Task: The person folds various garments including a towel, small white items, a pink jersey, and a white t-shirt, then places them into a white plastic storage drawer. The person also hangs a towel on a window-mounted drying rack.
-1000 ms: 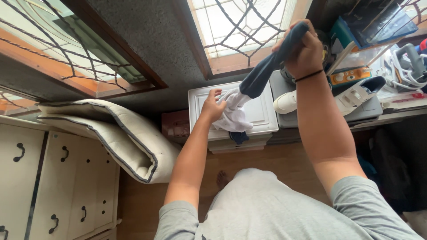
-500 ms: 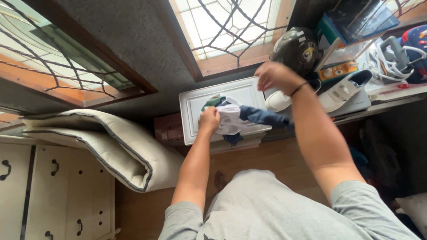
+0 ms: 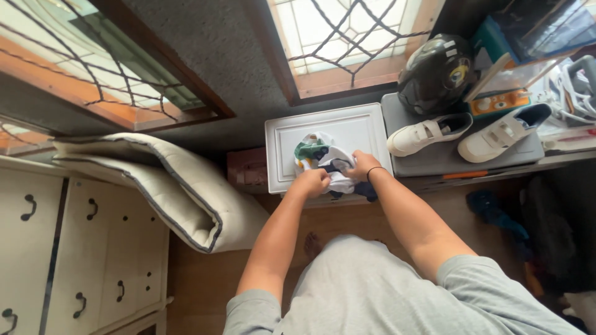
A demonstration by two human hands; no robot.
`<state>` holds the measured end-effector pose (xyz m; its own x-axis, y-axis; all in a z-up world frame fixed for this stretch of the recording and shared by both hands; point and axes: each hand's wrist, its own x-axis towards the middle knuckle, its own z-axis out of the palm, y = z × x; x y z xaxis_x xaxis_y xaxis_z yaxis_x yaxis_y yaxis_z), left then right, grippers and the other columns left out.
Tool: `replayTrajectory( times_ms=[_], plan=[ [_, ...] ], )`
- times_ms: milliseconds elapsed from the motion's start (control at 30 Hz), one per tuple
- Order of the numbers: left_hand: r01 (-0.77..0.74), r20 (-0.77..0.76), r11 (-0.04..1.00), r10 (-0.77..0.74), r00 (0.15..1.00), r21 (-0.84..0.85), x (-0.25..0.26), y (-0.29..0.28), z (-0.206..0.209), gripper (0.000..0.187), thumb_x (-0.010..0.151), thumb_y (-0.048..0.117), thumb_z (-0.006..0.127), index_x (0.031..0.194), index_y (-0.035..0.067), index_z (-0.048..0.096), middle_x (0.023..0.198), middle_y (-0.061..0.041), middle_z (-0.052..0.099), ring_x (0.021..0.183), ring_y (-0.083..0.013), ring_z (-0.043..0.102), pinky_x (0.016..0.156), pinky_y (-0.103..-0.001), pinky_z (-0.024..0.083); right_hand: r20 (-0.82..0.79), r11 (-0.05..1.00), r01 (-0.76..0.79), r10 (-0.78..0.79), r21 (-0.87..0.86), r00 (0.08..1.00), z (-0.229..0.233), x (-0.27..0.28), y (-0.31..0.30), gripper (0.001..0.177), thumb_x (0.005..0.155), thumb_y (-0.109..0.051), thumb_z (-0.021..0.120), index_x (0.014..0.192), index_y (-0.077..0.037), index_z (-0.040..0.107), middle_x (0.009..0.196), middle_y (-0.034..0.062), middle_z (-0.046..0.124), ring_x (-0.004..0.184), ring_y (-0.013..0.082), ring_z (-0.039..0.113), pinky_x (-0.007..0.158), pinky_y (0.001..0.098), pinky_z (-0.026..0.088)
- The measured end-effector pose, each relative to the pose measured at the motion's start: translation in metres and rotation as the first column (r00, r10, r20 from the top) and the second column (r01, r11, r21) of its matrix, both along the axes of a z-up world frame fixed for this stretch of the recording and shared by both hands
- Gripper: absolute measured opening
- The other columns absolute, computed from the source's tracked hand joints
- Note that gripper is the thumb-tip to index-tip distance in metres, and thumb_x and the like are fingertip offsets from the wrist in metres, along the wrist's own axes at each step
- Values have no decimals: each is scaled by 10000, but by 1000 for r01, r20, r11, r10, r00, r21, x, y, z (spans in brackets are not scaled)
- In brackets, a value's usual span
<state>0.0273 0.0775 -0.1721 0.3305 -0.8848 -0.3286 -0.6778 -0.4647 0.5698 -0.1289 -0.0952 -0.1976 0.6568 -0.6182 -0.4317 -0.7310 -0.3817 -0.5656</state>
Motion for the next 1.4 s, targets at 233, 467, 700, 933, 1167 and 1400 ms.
replayTrajectory(
  times_ms=[233,467,700,933,1167,1400],
  plan=[
    [-265,189,944,302,934,-196,-22,-14,60,548,823,431,756,1258,129,616,1258,-143,616,1194,-363,565,962,-502,478,238,993,-64,86,-98,967,-2,12,-3,245,870,-265,717,1053,-104,729,985,207,735,962,391,695,844,440,547],
    [-268,286,915,355,890,-302,5,-51,116,377,834,308,711,1180,160,712,1205,-105,675,1134,-337,648,975,-471,524,579,974,-127,215,-188,787,125,38,-35,273,833,-79,691,1105,-89,686,983,184,728,921,342,719,808,401,554],
    [-293,262,848,434,862,-441,57,-50,209,256,861,173,612,1070,124,753,1202,-146,687,1097,-339,646,952,-447,526,383,813,-103,377,-574,843,229,23,-69,329,696,14,731,1000,-110,733,1007,166,729,931,368,690,802,412,547],
    [-299,2,804,350,937,-514,76,-41,240,215,925,151,517,965,57,706,989,-200,740,950,-337,722,893,-425,554,439,987,150,-160,59,884,272,21,-77,259,935,-103,564,1165,-79,681,905,134,686,841,281,680,732,419,537],
    [-212,11,655,319,948,-725,79,-41,244,217,930,129,434,921,39,631,890,-193,709,844,-334,701,826,-444,565,710,978,106,53,-178,703,271,31,-79,275,997,-254,646,1134,-17,664,939,103,705,882,212,675,769,350,536],
    [-112,249,678,411,877,-726,99,-31,250,250,914,161,480,863,49,697,931,-186,703,848,-354,662,806,-460,530,450,973,-76,169,-217,877,300,19,-81,527,833,-493,752,1064,-23,690,954,187,720,895,280,704,754,387,551]
  ],
)
